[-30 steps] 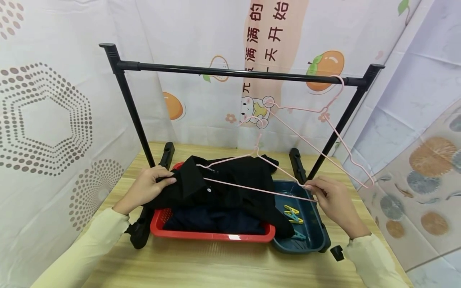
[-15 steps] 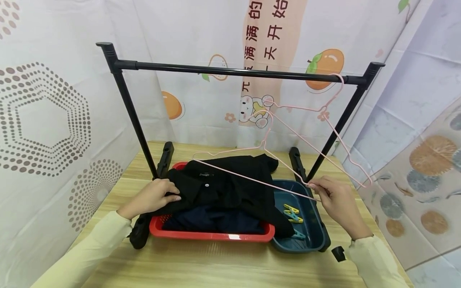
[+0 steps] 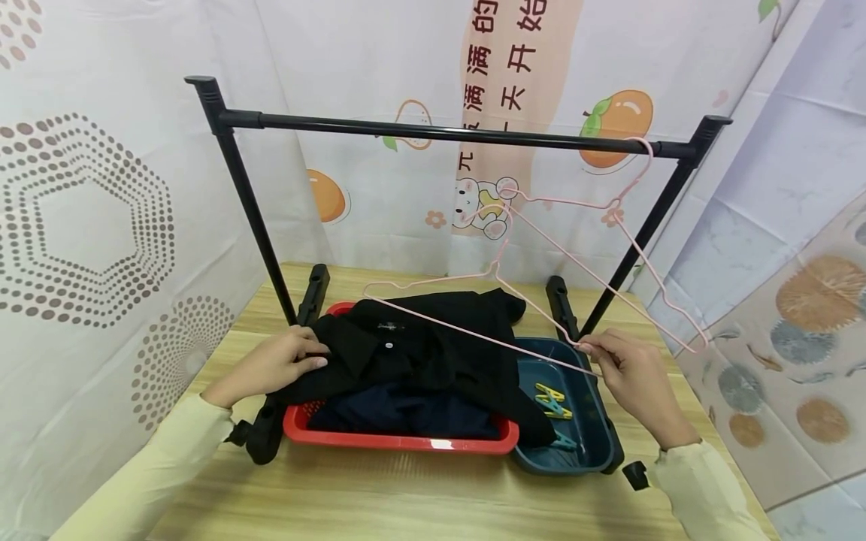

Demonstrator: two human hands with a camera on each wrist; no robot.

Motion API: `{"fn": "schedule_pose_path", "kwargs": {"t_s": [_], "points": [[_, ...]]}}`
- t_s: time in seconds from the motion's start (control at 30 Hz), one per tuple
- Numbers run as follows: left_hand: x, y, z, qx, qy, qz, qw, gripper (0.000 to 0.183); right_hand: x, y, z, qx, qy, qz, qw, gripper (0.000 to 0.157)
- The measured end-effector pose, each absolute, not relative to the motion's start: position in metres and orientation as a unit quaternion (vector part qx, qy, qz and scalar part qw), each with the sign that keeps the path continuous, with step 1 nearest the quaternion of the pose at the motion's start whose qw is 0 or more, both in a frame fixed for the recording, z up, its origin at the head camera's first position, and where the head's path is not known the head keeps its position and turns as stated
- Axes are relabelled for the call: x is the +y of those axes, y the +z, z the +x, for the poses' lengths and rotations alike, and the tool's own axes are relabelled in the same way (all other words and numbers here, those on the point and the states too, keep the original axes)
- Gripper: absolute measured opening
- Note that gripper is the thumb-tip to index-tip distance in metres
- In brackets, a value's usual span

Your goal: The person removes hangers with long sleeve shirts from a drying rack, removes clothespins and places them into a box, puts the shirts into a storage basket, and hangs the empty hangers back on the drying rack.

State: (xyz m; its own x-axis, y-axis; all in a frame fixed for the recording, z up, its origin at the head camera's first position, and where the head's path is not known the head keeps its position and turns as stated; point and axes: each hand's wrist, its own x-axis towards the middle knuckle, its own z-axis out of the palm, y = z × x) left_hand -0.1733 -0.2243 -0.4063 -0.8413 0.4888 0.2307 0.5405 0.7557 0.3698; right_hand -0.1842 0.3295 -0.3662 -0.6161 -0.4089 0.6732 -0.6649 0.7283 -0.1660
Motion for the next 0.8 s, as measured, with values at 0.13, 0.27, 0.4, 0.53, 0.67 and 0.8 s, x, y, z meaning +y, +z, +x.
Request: {"fn": "schedule_pose_path", "kwargs": {"t_s": [0.13, 0.27, 0.4, 0.53, 0.67, 0.8], "points": [[-0.238, -0.401, -0.169, -0.943, -0.258, -0.2, 0.058, 0.011, 0.33, -0.364, -0.184, -0.876, 0.206, 0.304, 0.313, 0.031], [-0.253, -0.399, -0.164, -0.95, -0.269, -0.156, 0.041, 0.019, 0.332, -0.363, -0.185, -0.876, 0.206, 0.301, 0.317, 0.032], [-0.263, -0.402, -0.16, -0.952, -0.273, -0.141, 0.005, 0.029, 0.334, -0.361, -0.187, -0.871, 0.206, 0.305, 0.325, 0.034], [-0.267, -0.408, -0.159, -0.938, -0.312, -0.143, -0.052, 0.031, 0.335, -0.358, -0.188, -0.866, 0.208, 0.31, 0.332, 0.035], [-0.266, -0.418, -0.16, -0.917, -0.364, -0.126, -0.103, 0.032, 0.335, -0.355, -0.187, -0.869, 0.204, 0.304, 0.333, 0.034], [-0.262, -0.425, -0.162, -0.908, -0.388, -0.097, -0.123, 0.036, 0.335, -0.354, -0.186, -0.87, 0.206, 0.302, 0.331, 0.035]]}}
